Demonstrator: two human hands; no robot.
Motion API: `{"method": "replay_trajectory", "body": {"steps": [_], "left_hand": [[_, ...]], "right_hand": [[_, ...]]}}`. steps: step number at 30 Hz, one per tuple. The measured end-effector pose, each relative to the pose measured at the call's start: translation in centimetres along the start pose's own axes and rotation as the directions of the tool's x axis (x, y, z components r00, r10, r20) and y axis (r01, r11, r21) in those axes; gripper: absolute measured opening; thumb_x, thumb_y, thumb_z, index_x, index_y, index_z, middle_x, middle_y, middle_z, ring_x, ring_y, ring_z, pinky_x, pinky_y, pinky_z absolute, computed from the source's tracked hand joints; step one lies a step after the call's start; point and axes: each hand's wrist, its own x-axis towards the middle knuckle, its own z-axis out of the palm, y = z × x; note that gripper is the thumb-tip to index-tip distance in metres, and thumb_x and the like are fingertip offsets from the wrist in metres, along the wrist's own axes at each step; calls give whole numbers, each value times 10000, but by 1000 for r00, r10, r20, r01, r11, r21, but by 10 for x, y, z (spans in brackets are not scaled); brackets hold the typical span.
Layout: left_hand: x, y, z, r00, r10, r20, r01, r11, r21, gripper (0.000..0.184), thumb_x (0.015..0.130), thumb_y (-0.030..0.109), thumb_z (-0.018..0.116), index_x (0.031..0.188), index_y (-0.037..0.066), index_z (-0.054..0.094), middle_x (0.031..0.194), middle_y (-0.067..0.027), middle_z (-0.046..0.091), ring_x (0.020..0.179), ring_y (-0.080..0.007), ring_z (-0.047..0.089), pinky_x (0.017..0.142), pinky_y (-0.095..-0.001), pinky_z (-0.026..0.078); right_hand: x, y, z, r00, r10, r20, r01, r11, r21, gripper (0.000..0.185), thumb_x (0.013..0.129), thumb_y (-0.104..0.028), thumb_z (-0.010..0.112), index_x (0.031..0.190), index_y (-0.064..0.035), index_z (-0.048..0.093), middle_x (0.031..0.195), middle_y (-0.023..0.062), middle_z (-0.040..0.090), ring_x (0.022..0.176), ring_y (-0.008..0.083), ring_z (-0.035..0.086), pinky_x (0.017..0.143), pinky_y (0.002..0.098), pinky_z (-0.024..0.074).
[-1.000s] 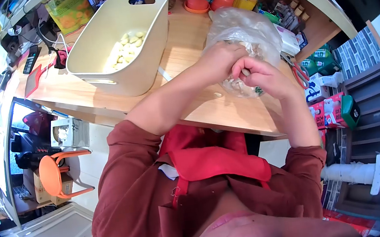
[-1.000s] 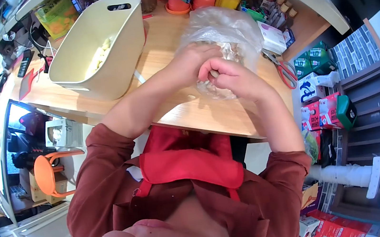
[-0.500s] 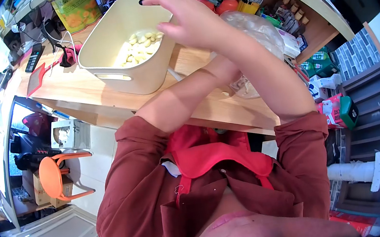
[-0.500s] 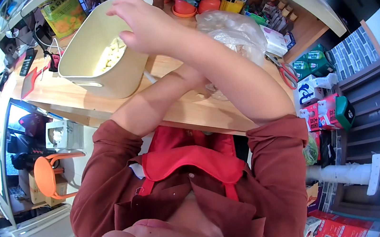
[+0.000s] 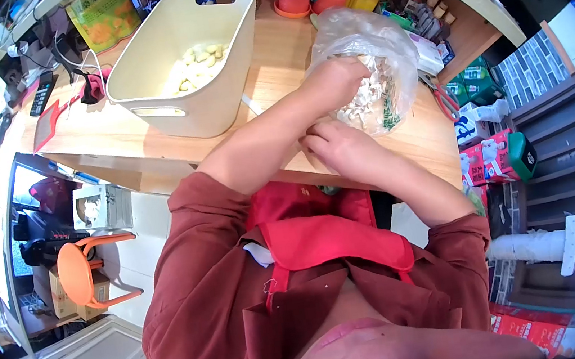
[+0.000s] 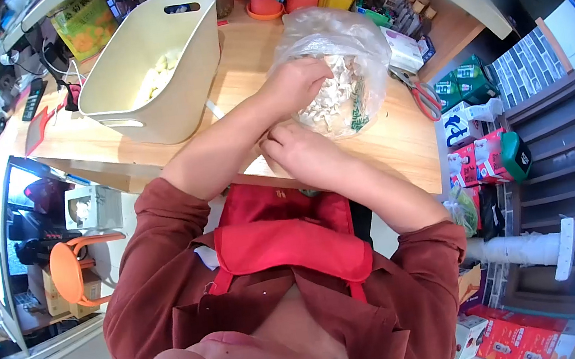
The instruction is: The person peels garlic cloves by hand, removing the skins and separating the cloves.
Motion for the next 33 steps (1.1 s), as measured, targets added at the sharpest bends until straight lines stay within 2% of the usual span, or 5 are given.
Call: {"method": "replay_trajectory", "body": {"steps": [7, 17, 21, 26, 33], "left_hand": [[2, 2, -3, 1000, 22, -21, -22, 999, -38, 134, 718, 23, 581, 831, 79, 627, 810, -93, 611, 757, -285, 586, 660, -358, 478], [4, -6, 4, 996, -35, -80, 29, 997, -68, 199, 750, -18, 575, 928, 56, 625, 849, -123, 619, 745, -239, 616, 662, -310, 497], [4, -4, 6, 986, -164, -23, 150, 945, -292, 199, 743, 10, 543, 904, 85, 631, 865, -131, 623, 812, -276, 607, 706, -356, 488], [1, -11, 11, 997, 6, -72, -14, 994, -107, 240, 724, -26, 553, 931, 74, 622, 853, -111, 620, 783, -266, 604, 677, -338, 492], [1, -4, 5, 999, -36, -25, 32, 991, -127, 237, 721, -26, 547, 909, 96, 623, 814, -100, 615, 764, -275, 595, 679, -353, 483]], "right_hand": [[-2, 2, -1, 997, -59, 58, 62, 996, -58, 157, 711, -66, 553, 866, -36, 550, 871, 110, 531, 779, 289, 546, 673, 354, 466], [-19, 24, -24, 970, 221, -101, -214, 974, 77, 117, 717, -75, 581, 828, -49, 610, 807, 111, 563, 754, 286, 562, 640, 365, 473], [-20, 21, -16, 986, 155, -63, -151, 987, 59, 143, 730, -80, 561, 862, -39, 599, 827, 130, 557, 785, 291, 556, 661, 367, 471], [-14, 20, -10, 987, 155, 42, -152, 986, -62, 144, 752, -92, 530, 875, -35, 577, 830, 145, 542, 790, 310, 548, 675, 374, 466], [-10, 15, -13, 977, 204, 55, -204, 979, -2, 146, 714, -47, 585, 860, -56, 575, 811, 124, 536, 759, 303, 559, 661, 368, 466]]}}
